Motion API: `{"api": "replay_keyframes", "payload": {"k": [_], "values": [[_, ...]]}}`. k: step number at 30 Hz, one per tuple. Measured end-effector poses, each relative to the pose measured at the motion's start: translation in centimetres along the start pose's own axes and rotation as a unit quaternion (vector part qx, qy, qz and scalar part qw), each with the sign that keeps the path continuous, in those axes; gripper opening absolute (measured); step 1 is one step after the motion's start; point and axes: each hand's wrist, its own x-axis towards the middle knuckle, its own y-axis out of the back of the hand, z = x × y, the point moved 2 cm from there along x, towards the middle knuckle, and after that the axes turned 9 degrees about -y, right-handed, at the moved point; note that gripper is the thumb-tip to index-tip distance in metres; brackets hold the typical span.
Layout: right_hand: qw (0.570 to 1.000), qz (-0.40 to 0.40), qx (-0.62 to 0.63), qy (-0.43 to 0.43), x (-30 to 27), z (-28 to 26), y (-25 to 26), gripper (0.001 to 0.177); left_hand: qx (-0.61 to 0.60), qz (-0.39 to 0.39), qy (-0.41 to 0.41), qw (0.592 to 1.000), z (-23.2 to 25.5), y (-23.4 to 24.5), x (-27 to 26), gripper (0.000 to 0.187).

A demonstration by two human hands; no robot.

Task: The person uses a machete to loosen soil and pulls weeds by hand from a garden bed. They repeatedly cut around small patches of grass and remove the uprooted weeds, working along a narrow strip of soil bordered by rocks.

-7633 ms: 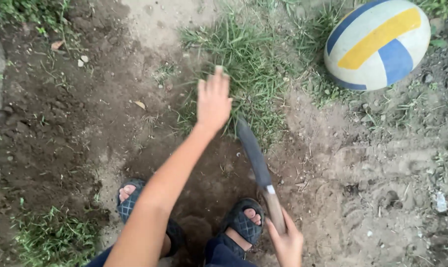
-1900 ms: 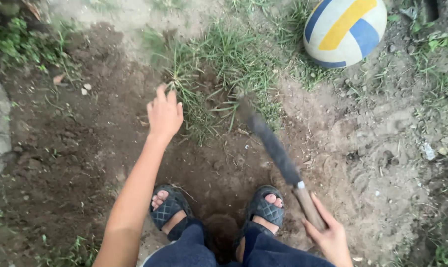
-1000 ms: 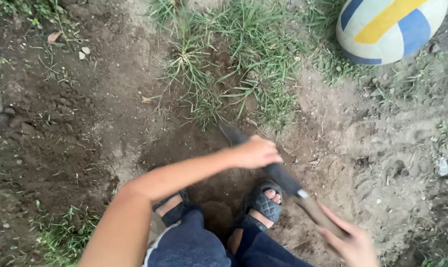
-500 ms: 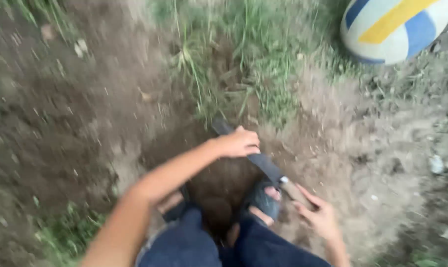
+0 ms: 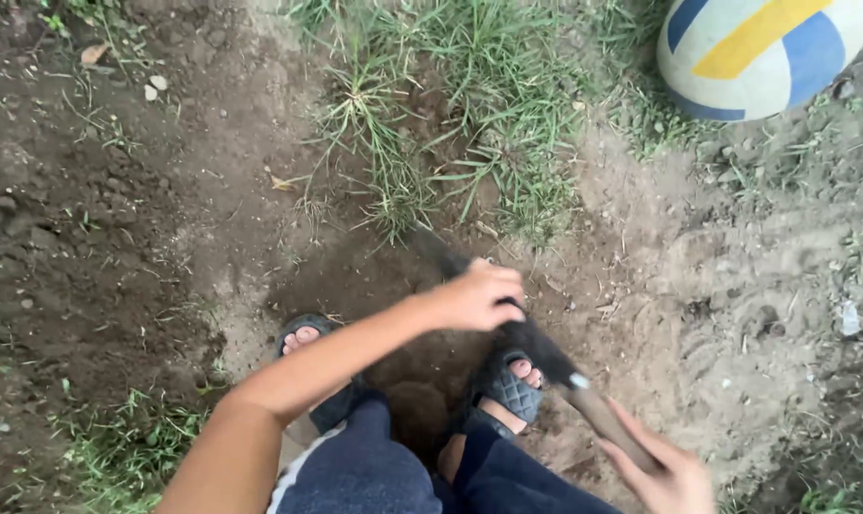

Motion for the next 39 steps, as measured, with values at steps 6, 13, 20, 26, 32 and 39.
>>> {"api": "replay_keyframes", "payload": {"k": [6,13,20,26,32,39], "values": [[0.994,-0.017,-0.087,-0.069,-0.5,-3.8,0.5,0.058,-0.036,0.05,-0.023,0.998,2.1,3.0,0.6,0.012],[0.944,-0.128,0.301,-0.045,6.3,4.9,-9.8,0.061,0.059,0.005,0.04,0.997,-8.3,-1.9,-2.3,0.019],[0.973,0.004,0.129,0.192,8.2,0.2,-11.1,0.058,0.129,0.065,0.03,0.989,-7.1,2.4,-3.5,0.016],[0.949,-0.184,0.254,-0.008,8.8,0.1,-8.3,0.062,0.182,0.023,0.083,0.98,-8.0,1.0,-2.5,0.022],[0.96,-0.168,0.225,-0.011,6.8,4.7,-10.2,0.066,0.13,-0.06,0.162,0.976,-5.4,1.0,-1.6,0.027],[0.932,0.009,0.361,0.024,5.2,8.9,-10.6,0.07,0.404,0.092,0.342,0.843,-2.7,9.4,-3.4,0.049]]}}
